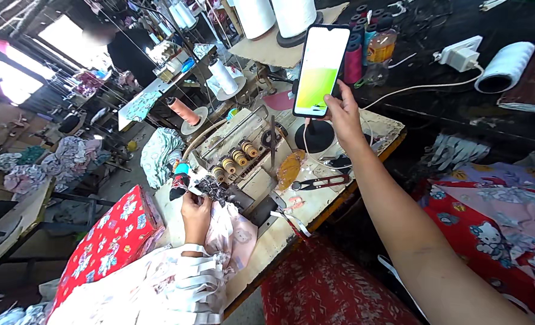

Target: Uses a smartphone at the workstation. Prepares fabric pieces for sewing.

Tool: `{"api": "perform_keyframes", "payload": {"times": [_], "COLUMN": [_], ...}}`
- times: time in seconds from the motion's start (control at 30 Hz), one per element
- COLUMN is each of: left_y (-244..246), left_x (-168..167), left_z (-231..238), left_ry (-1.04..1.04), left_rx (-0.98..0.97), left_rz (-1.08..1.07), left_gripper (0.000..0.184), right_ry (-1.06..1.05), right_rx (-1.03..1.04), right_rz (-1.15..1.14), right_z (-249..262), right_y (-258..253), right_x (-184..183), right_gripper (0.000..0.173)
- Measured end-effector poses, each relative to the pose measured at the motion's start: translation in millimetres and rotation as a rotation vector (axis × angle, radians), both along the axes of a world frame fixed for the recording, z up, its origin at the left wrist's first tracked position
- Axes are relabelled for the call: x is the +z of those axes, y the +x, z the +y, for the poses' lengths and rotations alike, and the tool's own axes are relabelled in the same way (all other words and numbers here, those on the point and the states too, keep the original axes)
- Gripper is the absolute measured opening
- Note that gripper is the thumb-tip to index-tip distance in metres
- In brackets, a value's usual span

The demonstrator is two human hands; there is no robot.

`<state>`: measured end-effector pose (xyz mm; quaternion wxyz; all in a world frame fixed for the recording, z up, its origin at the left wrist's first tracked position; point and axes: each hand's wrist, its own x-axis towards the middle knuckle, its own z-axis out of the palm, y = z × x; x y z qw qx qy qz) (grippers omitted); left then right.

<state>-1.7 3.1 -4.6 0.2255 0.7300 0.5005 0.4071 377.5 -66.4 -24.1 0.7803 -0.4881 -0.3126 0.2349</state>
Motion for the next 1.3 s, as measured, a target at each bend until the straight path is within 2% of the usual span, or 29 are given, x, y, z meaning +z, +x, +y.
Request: {"api": "perform_keyframes", "payload": {"times": [0.33, 0.53, 0.73, 0.83, 1.0, 1.3], "left_y": [0.3, -0.6, -1.0, -1.9, -1.5, -1.7], "left_x": [0.6, -0.1, 0.1, 0.1, -0.7, -0.8], "left_z": [-1.3, 0.3, -0.2, 0.1, 0.4, 0.9], "left_ry": [0.005, -0.001, -0.001, 0.005, 0.005, 0.006], "left_rx": [0.008, 0.004, 0.012, 0.009, 0.005, 0.008], "left_rz": [0.014, 0.005, 0.022, 0.035, 0.019, 0.011], "left_gripper": [0.045, 0.046, 0.043, 0.043, 0.043, 0.042], "right_ry": [0.023, 0.029, 0.012, 0.035, 0.084, 0.102], "right_rx": [0.025, 0.034, 0.036, 0.011, 0.007, -0.045], "right_rz": [-0.003, -0.026, -0.021, -0.036, -0.002, -0.026], "right_z": [-2.2, -2.2, -2.3, -0.8, 1.4, 11.9], "right_y": [-0.5, -1.5, -3.1, -3.9, -9.2, -18.1], "right_x": [-2.5, -2.1, -0.5, -2.1, -0.3, 0.1], "right_gripper": [0.058, 0.069, 0.073, 0.085, 0.114, 0.136]}}
